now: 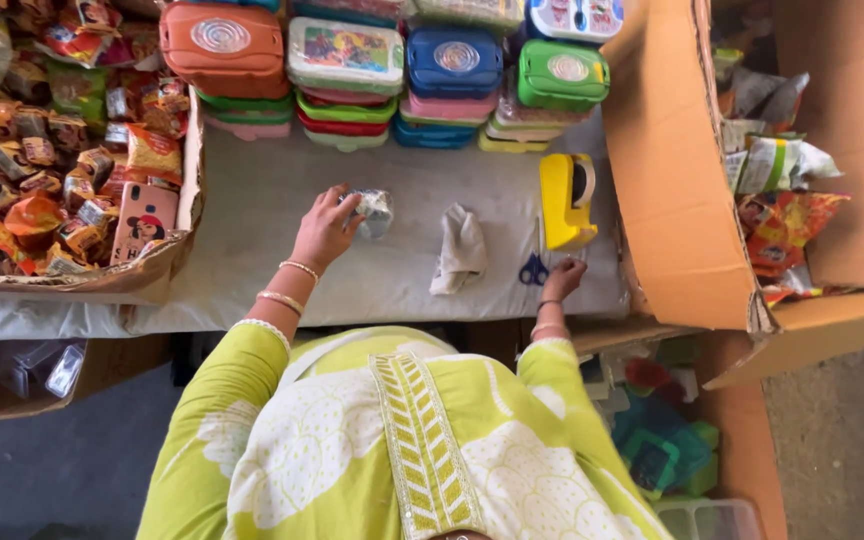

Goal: The person organizes snack containers on a table, wipes them with a cloth, and places snack packets into the containers by hand.

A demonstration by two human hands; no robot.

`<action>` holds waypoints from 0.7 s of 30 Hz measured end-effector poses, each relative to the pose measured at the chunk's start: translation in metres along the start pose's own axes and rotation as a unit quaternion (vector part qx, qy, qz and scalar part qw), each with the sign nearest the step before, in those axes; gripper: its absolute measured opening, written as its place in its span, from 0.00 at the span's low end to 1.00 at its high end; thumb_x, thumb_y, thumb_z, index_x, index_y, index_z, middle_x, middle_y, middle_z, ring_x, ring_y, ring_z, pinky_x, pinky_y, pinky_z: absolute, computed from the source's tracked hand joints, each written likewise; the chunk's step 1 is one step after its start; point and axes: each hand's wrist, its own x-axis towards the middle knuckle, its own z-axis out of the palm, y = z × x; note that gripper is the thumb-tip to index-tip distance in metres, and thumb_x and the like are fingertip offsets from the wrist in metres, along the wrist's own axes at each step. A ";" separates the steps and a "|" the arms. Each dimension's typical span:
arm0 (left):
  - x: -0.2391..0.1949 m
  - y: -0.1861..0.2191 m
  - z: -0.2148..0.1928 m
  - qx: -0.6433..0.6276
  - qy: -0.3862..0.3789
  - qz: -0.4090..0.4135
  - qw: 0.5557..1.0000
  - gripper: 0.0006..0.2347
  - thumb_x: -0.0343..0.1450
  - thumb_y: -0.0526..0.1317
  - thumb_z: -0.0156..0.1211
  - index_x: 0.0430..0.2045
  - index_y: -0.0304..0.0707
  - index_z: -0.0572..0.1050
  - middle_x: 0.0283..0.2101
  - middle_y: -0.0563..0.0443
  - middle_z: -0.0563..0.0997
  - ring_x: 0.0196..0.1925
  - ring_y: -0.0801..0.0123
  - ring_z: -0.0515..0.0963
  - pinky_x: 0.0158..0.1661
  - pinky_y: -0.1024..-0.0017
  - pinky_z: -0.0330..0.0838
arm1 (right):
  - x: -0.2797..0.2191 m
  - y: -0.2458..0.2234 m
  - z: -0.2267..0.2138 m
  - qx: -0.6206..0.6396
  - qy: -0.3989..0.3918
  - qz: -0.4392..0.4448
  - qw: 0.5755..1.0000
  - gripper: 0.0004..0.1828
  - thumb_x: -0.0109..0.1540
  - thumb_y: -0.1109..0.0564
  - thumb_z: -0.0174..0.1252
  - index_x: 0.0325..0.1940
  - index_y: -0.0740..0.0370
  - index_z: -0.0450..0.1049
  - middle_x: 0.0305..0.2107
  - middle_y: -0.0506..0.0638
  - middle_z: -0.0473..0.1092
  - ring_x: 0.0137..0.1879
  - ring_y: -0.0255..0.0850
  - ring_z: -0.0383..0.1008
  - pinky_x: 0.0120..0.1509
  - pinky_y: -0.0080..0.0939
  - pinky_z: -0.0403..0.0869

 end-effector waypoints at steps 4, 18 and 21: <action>-0.003 -0.002 0.005 0.001 0.003 0.013 1.000 0.14 0.69 0.39 0.67 0.48 0.42 0.76 0.58 0.40 0.75 0.59 0.47 0.75 0.49 0.57 0.77 | -0.075 -0.108 0.016 0.073 -0.076 -0.059 0.993 0.04 0.68 0.60 0.52 0.45 0.63 0.68 0.35 0.50 0.67 0.37 0.40 0.69 0.46 0.39 0.73; -0.003 0.001 0.006 -0.004 0.013 0.015 1.000 0.17 0.66 0.35 0.67 0.48 0.42 0.76 0.60 0.39 0.75 0.59 0.47 0.75 0.50 0.59 0.77 | -0.221 -0.399 0.084 0.184 -0.433 -0.158 0.868 0.05 0.67 0.61 0.58 0.42 0.65 0.70 0.28 0.52 0.75 0.31 0.38 0.76 0.37 0.39 0.74; -0.003 -0.003 0.010 -0.010 0.024 0.019 0.999 0.16 0.66 0.34 0.67 0.49 0.41 0.76 0.60 0.40 0.75 0.59 0.47 0.75 0.51 0.59 0.77 | -0.223 -0.407 0.085 0.167 -0.412 -0.176 0.879 0.05 0.66 0.62 0.59 0.42 0.65 0.69 0.30 0.54 0.76 0.33 0.42 0.78 0.39 0.42 0.75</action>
